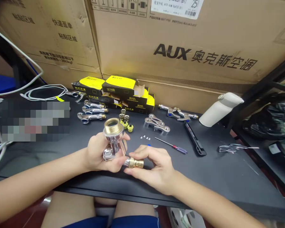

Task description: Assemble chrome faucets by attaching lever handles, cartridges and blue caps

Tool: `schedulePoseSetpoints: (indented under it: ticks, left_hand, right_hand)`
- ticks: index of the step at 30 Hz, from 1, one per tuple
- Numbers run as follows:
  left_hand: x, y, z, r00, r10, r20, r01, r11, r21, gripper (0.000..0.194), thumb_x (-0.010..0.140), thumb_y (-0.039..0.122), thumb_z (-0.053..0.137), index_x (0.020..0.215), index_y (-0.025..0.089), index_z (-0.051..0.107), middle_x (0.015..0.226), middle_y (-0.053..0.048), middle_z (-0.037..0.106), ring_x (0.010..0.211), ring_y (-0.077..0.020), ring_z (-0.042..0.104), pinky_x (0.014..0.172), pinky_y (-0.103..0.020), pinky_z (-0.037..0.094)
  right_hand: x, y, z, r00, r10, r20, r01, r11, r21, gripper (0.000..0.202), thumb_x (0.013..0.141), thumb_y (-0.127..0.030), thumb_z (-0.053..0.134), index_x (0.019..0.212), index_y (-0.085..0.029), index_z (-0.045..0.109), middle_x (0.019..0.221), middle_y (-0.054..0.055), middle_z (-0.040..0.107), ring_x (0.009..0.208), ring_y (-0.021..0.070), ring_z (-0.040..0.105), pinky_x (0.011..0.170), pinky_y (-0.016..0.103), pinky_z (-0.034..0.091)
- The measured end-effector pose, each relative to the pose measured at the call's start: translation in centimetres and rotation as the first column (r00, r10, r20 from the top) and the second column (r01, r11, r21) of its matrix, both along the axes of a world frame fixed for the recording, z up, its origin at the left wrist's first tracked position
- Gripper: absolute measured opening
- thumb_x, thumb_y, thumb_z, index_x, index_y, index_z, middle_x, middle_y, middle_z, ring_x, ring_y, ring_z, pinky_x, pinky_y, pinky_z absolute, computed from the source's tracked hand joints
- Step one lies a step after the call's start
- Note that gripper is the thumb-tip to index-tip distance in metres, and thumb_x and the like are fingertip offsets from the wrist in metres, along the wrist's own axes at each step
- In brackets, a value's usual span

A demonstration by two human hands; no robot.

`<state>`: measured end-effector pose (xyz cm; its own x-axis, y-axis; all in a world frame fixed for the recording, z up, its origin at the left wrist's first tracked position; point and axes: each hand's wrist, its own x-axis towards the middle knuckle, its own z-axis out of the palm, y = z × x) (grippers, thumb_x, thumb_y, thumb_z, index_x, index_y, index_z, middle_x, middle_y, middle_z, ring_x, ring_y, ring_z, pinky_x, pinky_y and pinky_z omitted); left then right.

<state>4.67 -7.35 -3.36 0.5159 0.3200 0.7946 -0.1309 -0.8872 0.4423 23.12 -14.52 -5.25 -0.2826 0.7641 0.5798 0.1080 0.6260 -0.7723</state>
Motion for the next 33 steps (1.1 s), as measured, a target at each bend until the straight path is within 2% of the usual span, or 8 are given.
schedulePoseSetpoints:
  ticks: [4, 9, 13, 17, 22, 25, 28, 33]
  left_hand:
    - [0.2, -0.2, -0.1, 0.999, -0.013, 0.037, 0.014, 1.000, -0.019, 0.034, 0.077, 0.025, 0.067, 0.102, 0.021, 0.046, 0.055, 0.009, 0.055, 0.046, -0.0090, 0.055, 0.048, -0.019, 0.045]
    - [0.2, -0.8, 1.1, 0.993, -0.101, 0.067, 0.119, 0.916, -0.382, 0.043, 0.069, 0.031, 0.076, 0.102, 0.018, 0.051, 0.067, 0.003, 0.059, 0.055, -0.0104, 0.057, 0.053, -0.020, 0.049]
    - [0.1, -0.6, 2.2, 0.919, -0.356, 0.171, 0.354, 0.550, -0.757, 0.052, 0.077, 0.059, 0.061, 0.107, 0.016, 0.057, 0.101, -0.010, 0.063, 0.071, -0.0181, 0.064, 0.060, -0.029, 0.055]
    - [0.3, -0.3, 2.4, 0.857, -0.433, 0.278, 0.413, 0.256, -0.874, 0.034, 0.087, 0.047, 0.055, 0.104, 0.018, 0.058, 0.081, -0.006, 0.066, 0.056, -0.0153, 0.061, 0.053, -0.029, 0.053]
    - [0.5, 0.5, 2.1, 0.914, -0.299, 0.275, 0.365, 0.306, -0.879, 0.032, 0.083, 0.050, 0.061, 0.085, 0.018, 0.054, 0.070, -0.003, 0.067, 0.059, -0.0151, 0.061, 0.053, -0.025, 0.050]
    - [0.6, 1.1, 1.9, 0.957, -0.201, 0.211, 0.274, 0.367, -0.889, 0.036, 0.082, 0.050, 0.061, 0.072, 0.018, 0.048, 0.057, 0.003, 0.057, 0.050, -0.0102, 0.055, 0.051, -0.021, 0.046]
    - [0.7, 1.3, 2.1, 0.979, -0.202, 0.005, 0.076, 0.346, -0.935, 0.040, 0.084, 0.053, 0.057, 0.069, 0.018, 0.043, 0.052, 0.004, 0.051, 0.041, -0.0081, 0.046, 0.040, -0.019, 0.037]
    - [0.5, 1.0, 2.8, 0.849, -0.395, -0.352, -0.189, 0.395, -0.899, 0.050, 0.089, 0.062, 0.036, 0.072, 0.017, 0.048, 0.054, 0.001, 0.053, 0.043, -0.0094, 0.047, 0.039, -0.020, 0.034]
  right_hand:
    - [-0.1, 0.1, 0.3, 0.999, 0.001, -0.039, -0.002, 1.000, -0.018, 0.031, 0.072, -0.009, 0.077, 0.097, -0.022, 0.064, 0.087, 0.005, 0.071, 0.078, 0.0174, 0.066, 0.072, 0.032, 0.055]
    - [-0.4, 0.0, 0.4, 0.985, -0.021, -0.170, -0.028, 0.959, -0.283, 0.025, 0.069, -0.019, 0.081, 0.088, -0.021, 0.065, 0.082, 0.005, 0.071, 0.073, 0.0169, 0.067, 0.066, 0.029, 0.057]
    - [-0.5, 0.7, 0.4, 0.908, 0.092, -0.409, -0.323, 0.776, -0.542, 0.025, 0.070, -0.023, 0.081, 0.088, -0.021, 0.063, 0.082, 0.002, 0.071, 0.071, 0.0147, 0.069, 0.064, 0.026, 0.057]
    - [-0.4, 1.6, 0.5, 0.833, 0.195, -0.517, -0.518, 0.603, -0.607, 0.032, 0.074, -0.030, 0.078, 0.100, -0.020, 0.063, 0.083, 0.002, 0.071, 0.076, 0.0139, 0.069, 0.065, 0.024, 0.055]
    - [0.9, 3.0, 0.8, 0.923, 0.203, -0.328, -0.364, 0.742, -0.563, 0.031, 0.075, -0.035, 0.076, 0.098, -0.016, 0.067, 0.098, 0.009, 0.070, 0.091, 0.0203, 0.067, 0.071, 0.029, 0.055]
    - [3.0, 4.9, 1.4, 0.977, -0.140, -0.160, 0.050, 0.883, -0.467, 0.026, 0.081, -0.039, 0.069, 0.092, -0.016, 0.069, 0.097, 0.010, 0.070, 0.085, 0.0188, 0.066, 0.070, 0.030, 0.054]
    - [5.7, 6.9, 2.2, 0.858, -0.508, -0.073, 0.463, 0.829, -0.313, 0.028, 0.079, -0.043, 0.068, 0.083, -0.015, 0.065, 0.085, 0.008, 0.070, 0.073, 0.0151, 0.064, 0.064, 0.027, 0.054]
    - [7.9, 8.0, 2.5, 0.847, -0.527, 0.068, 0.528, 0.818, -0.227, 0.034, 0.076, -0.046, 0.068, 0.084, -0.013, 0.062, 0.074, 0.007, 0.067, 0.063, 0.0139, 0.061, 0.058, 0.026, 0.052]
